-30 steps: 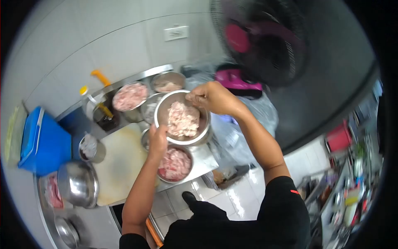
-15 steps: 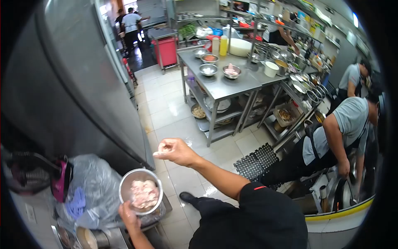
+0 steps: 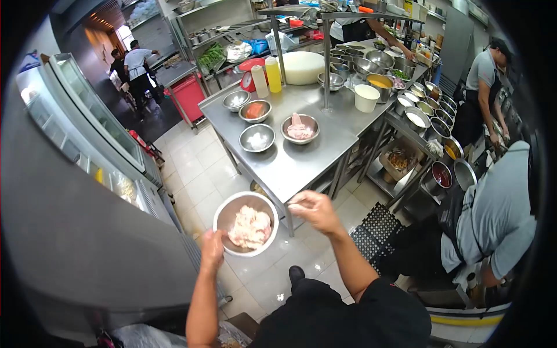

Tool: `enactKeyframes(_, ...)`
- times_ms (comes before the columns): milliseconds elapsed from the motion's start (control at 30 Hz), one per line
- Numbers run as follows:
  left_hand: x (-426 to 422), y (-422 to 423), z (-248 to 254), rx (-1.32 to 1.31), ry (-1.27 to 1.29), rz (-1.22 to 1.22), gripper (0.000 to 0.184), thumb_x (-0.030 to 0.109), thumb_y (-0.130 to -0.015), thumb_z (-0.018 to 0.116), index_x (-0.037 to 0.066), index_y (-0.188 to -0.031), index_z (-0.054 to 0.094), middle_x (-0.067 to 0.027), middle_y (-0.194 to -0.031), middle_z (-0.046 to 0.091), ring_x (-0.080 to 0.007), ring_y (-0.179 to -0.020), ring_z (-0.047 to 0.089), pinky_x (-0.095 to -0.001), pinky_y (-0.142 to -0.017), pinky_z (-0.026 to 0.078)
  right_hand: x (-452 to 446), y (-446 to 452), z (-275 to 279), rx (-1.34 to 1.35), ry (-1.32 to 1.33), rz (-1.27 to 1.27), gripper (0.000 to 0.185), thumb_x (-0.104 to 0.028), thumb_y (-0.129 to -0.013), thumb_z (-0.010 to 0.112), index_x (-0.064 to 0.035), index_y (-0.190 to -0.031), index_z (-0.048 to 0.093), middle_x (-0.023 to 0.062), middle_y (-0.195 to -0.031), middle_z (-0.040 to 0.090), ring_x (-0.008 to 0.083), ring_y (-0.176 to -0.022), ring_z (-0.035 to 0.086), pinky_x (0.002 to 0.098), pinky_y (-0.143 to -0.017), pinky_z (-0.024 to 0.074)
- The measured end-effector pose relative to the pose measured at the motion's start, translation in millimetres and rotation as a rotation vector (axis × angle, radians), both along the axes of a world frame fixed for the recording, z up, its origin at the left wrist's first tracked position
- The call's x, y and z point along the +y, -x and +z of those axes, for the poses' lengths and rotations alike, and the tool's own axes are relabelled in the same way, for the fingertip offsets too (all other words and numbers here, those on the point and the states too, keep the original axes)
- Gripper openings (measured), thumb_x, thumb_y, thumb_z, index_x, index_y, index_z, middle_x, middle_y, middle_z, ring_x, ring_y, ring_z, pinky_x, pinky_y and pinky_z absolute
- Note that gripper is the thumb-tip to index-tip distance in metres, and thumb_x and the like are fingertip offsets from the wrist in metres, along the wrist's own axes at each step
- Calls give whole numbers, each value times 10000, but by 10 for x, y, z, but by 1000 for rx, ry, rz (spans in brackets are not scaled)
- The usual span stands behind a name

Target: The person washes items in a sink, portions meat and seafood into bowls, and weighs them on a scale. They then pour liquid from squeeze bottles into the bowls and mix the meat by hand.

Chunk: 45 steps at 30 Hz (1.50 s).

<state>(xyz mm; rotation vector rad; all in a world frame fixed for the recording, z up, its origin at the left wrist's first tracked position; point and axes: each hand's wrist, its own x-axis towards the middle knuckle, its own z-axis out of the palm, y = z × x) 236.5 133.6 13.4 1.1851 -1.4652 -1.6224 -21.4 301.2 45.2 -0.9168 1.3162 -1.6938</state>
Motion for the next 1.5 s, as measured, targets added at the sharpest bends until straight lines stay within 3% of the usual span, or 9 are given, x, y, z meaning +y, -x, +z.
enactKeyframes(67, -577, 357, 231, -194, 307, -84, 216, 138, -831, 495, -30, -779, 621, -54, -681, 613, -140, -620, 549, -290, -576, 443, -62, 431, -42, -44, 103, -139, 141, -36, -814, 676, -19, -932, 600, 4, -865, 621, 66, -780, 580, 210, -709, 461)
enactKeyframes(200, -1869, 1199, 493, 43, 251, -84, 201, 145, -801, 523, -24, -749, 619, -21, -621, 550, -96, -541, 470, -274, -477, 351, -153, 1089, -183, 101, -72, -370, 95, -93, -834, 670, -19, -847, 612, -21, -739, 575, 52, -660, 521, 198, -601, 415)
enactKeyframes(367, -3536, 2460, 755, 150, 499, -149, 184, 132, -795, 532, -24, -744, 617, -15, -628, 540, -92, -539, 462, -272, -466, 339, -360, 1364, -292, 159, -249, -613, 177, -173, -855, 658, -27, -770, 606, -51, -605, 505, 31, -518, 426, 203, -461, 330)
enactKeyframes(500, -4424, 3472, 1168, 111, 423, -141, 177, 123, -775, 540, -25, -758, 634, -41, -642, 575, -116, -519, 527, -283, -465, 411, -585, 1443, -486, 180, -403, -776, 275, -255, -894, 610, -46, -717, 584, -67, -554, 448, 27, -478, 382, 204, -432, 288)
enactKeyframes(700, -6257, 5178, 932, 104, 444, -197, 238, 162, -755, 566, -43, -785, 684, -135, -705, 665, -196, -647, 666, -354, -573, 526, -1563, 1340, -318, 99, -456, -1135, 244, -189, -927, 546, 1, -779, 586, -34, -574, 454, 41, -470, 395, 207, -425, 309)
enactKeyframes(800, -6497, 5610, 1086, -60, 516, -215, 239, 158, -759, 563, -36, -819, 687, -131, -729, 665, -192, -631, 646, -353, -547, 522, -2120, 1287, -211, 12, -426, -1199, 217, -162, -924, 545, 30, -835, 592, -5, -601, 486, 60, -488, 433, 210, -438, 340)
enactKeyframes(900, -7097, 6356, 692, -240, 531, -304, 312, 252, -725, 617, -22, -845, 703, -220, -817, 679, -314, -712, 688, -393, -705, 534, -2682, 1292, -130, 67, -531, -1243, 180, -145, -914, 557, 14, -834, 587, 2, -617, 496, 64, -487, 441, 204, -434, 334)
enactKeyframes(1233, -7420, 6588, 359, -169, 297, -483, 281, 180, -736, 607, -55, -875, 672, -212, -761, 676, -275, -640, 691, -348, -621, 557, -3805, 1502, 338, 168, -547, -1201, 195, -154, -898, 594, 24, -818, 601, 15, -608, 520, 70, -488, 455, 205, -454, 347)
enactKeyframes(1500, -7523, 6523, 327, -156, 370, -577, 334, 216, -755, 622, -73, -920, 640, -219, -760, 673, -255, -597, 684, -344, -597, 554, -4291, 1593, 383, 198, -626, -1046, 220, -171, -895, 608, 32, -812, 631, 17, -599, 546, 76, -508, 482, 214, -478, 366)
